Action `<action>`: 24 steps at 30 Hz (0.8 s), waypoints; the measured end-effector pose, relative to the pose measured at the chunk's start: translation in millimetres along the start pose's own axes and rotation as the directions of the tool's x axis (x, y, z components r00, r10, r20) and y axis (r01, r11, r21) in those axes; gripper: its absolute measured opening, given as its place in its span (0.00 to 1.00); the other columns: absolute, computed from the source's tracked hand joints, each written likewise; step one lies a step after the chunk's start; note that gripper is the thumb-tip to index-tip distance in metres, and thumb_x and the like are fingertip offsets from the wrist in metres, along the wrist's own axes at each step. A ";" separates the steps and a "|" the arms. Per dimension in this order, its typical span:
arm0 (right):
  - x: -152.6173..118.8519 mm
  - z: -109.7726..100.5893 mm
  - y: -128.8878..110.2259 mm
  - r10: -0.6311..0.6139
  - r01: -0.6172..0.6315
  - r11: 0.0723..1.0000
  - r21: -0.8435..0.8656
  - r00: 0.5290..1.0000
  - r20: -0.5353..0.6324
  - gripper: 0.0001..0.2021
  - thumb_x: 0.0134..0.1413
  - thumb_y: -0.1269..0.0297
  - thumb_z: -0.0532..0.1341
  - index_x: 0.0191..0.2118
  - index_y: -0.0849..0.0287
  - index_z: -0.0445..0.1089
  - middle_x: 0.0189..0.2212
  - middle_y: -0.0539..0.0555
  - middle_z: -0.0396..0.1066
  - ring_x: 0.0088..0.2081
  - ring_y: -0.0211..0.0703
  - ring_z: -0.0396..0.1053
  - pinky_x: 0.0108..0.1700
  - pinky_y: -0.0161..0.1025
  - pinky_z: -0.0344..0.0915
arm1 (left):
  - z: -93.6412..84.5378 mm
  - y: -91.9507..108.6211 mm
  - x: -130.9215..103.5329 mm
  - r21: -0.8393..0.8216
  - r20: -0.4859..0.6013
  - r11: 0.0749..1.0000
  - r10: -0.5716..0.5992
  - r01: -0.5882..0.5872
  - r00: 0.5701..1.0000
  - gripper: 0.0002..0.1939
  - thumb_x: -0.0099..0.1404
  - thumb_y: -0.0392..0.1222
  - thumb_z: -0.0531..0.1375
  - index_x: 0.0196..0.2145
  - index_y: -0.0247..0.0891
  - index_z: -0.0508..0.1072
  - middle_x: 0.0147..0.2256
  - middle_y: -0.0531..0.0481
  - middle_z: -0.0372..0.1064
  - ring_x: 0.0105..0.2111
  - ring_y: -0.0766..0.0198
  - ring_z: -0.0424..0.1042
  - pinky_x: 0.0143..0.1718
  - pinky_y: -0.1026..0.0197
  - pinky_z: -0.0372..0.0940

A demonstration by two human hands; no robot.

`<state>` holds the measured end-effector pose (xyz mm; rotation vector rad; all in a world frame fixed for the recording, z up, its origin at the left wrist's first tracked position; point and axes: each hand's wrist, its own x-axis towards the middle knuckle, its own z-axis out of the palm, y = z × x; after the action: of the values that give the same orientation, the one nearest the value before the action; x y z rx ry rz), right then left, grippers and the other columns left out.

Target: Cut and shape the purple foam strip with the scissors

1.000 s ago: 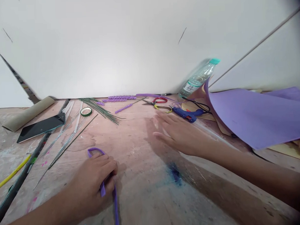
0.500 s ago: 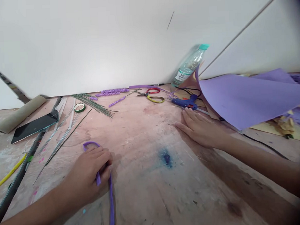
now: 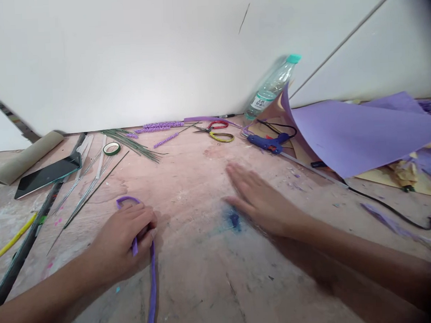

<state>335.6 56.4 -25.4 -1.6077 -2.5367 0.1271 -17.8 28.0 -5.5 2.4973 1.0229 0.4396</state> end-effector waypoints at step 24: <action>-6.4 -4.6 23.9 0.058 -0.059 0.998 -0.002 0.997 -0.042 0.39 0.70 0.44 0.42 0.74 0.67 0.38 0.71 0.71 0.43 0.70 0.70 0.46 0.67 0.71 0.51 | -0.8 -0.8 -6.9 0.024 -0.036 0.998 -0.052 0.053 0.998 0.08 0.67 0.33 0.51 0.30 0.39 0.63 0.28 0.50 0.66 0.31 0.58 0.64 0.34 0.56 0.57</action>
<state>360.3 60.8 -24.8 -1.6684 -2.4608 0.0939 -23.3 23.7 -6.1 2.4863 1.1117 0.4593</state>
